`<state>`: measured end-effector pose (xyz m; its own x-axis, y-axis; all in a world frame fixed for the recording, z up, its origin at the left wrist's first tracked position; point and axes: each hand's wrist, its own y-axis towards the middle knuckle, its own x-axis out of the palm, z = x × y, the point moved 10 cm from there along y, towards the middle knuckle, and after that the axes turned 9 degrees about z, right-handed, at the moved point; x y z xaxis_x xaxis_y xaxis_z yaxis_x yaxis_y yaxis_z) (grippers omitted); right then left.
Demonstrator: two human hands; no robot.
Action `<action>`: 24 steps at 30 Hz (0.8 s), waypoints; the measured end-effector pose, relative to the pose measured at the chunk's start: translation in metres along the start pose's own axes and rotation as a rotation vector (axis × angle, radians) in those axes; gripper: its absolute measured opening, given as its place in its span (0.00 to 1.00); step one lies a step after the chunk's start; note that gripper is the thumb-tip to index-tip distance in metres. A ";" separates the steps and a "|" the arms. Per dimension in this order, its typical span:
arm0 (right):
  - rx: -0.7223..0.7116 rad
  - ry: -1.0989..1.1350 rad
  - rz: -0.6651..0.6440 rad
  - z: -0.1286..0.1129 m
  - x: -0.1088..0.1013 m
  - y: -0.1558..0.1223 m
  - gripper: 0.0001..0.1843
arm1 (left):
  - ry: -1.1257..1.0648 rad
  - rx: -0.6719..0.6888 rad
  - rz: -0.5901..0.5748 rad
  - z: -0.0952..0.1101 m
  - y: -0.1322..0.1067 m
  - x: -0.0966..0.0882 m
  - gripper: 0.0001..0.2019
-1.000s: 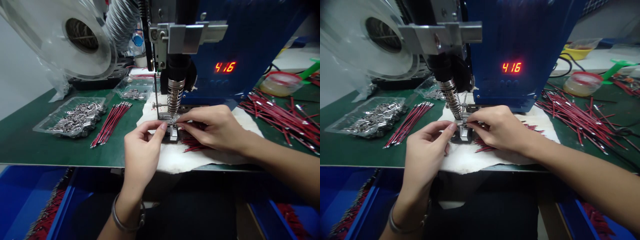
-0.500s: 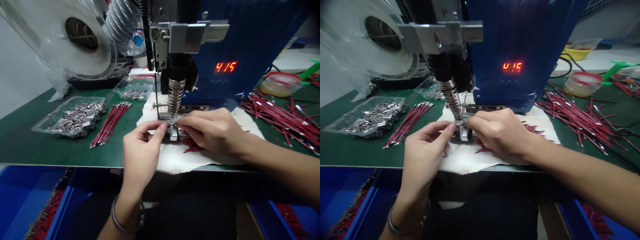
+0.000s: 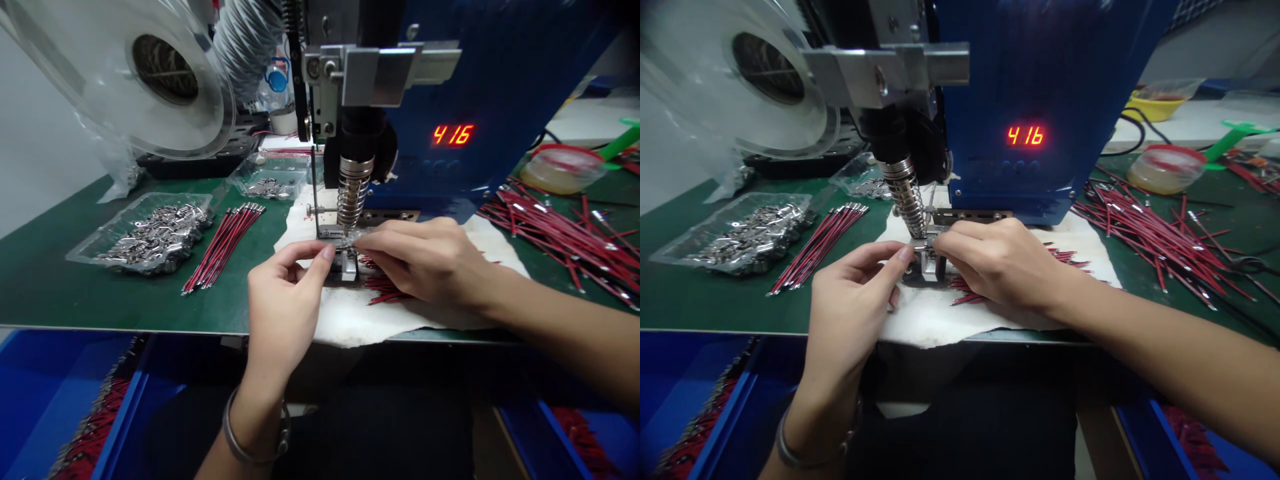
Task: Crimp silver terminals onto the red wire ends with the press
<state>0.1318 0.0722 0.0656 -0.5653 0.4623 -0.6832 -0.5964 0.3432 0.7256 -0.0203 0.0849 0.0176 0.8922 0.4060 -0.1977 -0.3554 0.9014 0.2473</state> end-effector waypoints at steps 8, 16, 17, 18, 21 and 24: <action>-0.042 0.015 -0.013 -0.004 0.000 0.002 0.09 | -0.007 0.004 -0.006 -0.001 0.000 -0.001 0.11; -0.068 -0.027 -0.017 -0.005 0.000 -0.001 0.08 | 0.003 -0.004 -0.004 -0.001 0.000 0.000 0.11; -0.065 -0.030 -0.016 -0.005 -0.001 -0.001 0.08 | 0.004 -0.002 -0.002 -0.001 0.000 -0.001 0.11; -0.062 -0.030 -0.017 -0.005 -0.001 -0.001 0.08 | 0.004 -0.001 -0.001 0.000 0.000 -0.001 0.11; -0.054 -0.023 -0.020 -0.005 -0.001 -0.001 0.09 | 0.002 0.003 -0.003 0.000 0.000 -0.001 0.11; -0.043 -0.006 -0.009 -0.004 -0.001 0.001 0.09 | 0.000 0.005 -0.006 0.000 0.000 0.000 0.11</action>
<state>0.1295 0.0693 0.0666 -0.5562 0.4645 -0.6892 -0.6258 0.3117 0.7150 -0.0207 0.0847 0.0172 0.8943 0.4006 -0.1994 -0.3485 0.9030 0.2511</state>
